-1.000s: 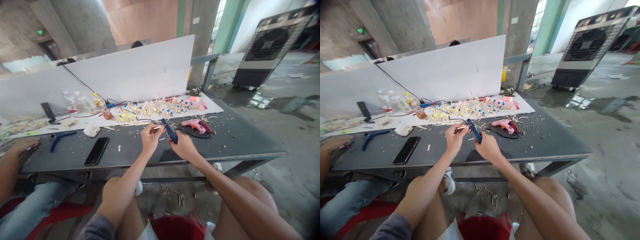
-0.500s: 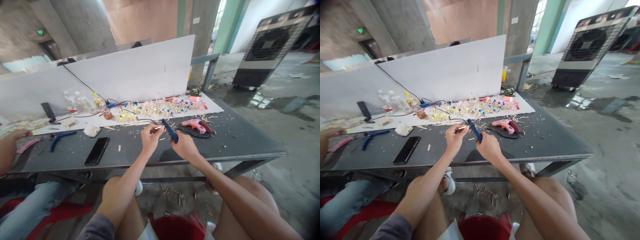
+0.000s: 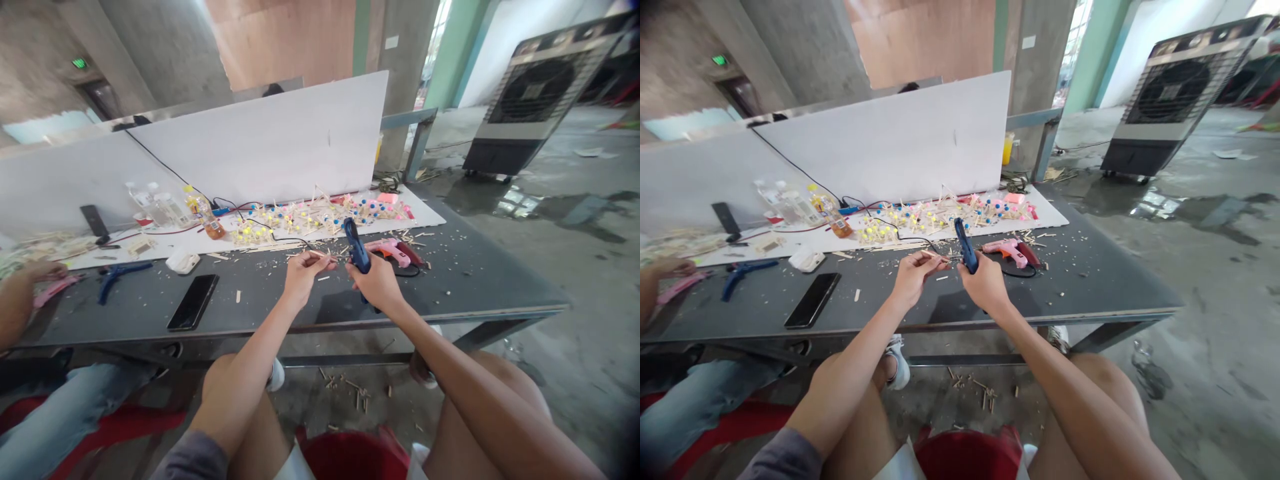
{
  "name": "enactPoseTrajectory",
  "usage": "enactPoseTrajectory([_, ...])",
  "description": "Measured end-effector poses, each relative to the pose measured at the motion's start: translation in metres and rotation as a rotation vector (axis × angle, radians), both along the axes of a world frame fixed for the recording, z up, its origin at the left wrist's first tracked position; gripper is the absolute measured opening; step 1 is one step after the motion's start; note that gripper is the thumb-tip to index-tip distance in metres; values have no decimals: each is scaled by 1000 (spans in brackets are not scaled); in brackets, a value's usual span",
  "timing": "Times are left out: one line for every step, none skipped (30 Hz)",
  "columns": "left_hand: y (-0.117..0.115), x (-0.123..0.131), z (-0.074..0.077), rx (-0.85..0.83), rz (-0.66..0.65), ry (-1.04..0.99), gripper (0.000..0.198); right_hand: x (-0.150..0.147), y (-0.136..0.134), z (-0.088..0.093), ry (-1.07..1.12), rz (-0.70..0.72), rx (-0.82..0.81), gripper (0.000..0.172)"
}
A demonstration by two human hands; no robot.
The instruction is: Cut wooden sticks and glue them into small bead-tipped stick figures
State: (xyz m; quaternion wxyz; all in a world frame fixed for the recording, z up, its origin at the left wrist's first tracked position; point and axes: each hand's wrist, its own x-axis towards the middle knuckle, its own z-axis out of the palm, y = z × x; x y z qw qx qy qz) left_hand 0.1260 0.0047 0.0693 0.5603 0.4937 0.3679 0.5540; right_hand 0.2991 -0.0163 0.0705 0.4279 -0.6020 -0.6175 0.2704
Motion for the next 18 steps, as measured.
enactPoseTrajectory([0, 0, 0, -32, -38, 17, 31, 1, 1, 0, 57, 8, -10, 13])
enactPoseTrajectory([0, -1, -1, -56, -80, 43, 31, 1, 2, 1, 116, 18, -21, 15])
enactPoseTrajectory([-1, -1, -1, -75, -125, 75, 31, 1, 2, 1, 175, 32, -31, 18])
enactPoseTrajectory([-1, -1, -2, -92, -175, 109, 31, 1, 3, 0, 235, 52, -36, 20])
enactPoseTrajectory([-2, -1, -2, -109, -223, 141, 31, 1, 4, 0, 290, 77, -38, 21])
enactPoseTrajectory([-2, 0, -2, -125, -271, 172, 32, 1, 5, -1, 340, 108, -38, 22])
enactPoseTrajectory([-3, 0, -2, -141, -317, 202, 32, 0, 6, -2, 383, 142, -41, 23])
enactPoseTrajectory([-4, 1, -2, -153, -355, 229, 33, -1, 7, -3, 419, 174, -50, 24])
enactPoseTrajectory([-4, 2, -2, -159, -383, 252, 33, -1, 8, -4, 446, 197, -65, 25])
enactPoseTrajectory([-5, 2, -1, -158, -401, 271, 33, -2, 8, -4, 463, 209, -81, 27])
enactPoseTrajectory([-6, 2, 0, -154, -411, 284, 34, -2, 9, -5, 474, 215, -96, 30])
enactPoseTrajectory([-6, 2, 0, -150, -413, 291, 34, -2, 10, -5, 482, 216, -106, 32])
enactPoseTrajectory([-6, 2, 1, -148, -406, 293, 35, -2, 11, -5, 487, 215, -109, 33])
enactPoseTrajectory([-6, 1, 1, -150, -397, 293, 36, -2, 11, -6, 494, 216, -104, 34])
enactPoseTrajectory([-6, 1, 0, -155, -389, 291, 38, -2, 12, -6, 508, 216, -95, 35])
enactPoseTrajectory([-6, 1, 0, -162, -377, 282, 39, -1, 13, -6, 528, 212, -82, 36])
enactPoseTrajectory([-6, 0, -1, -171, -362, 267, 39, -1, 14, -7, 548, 201, -67, 38])
enactPoseTrajectory([-6, 0, -3, -180, -344, 246, 39, 0, 15, -7, 564, 186, -52, 39])
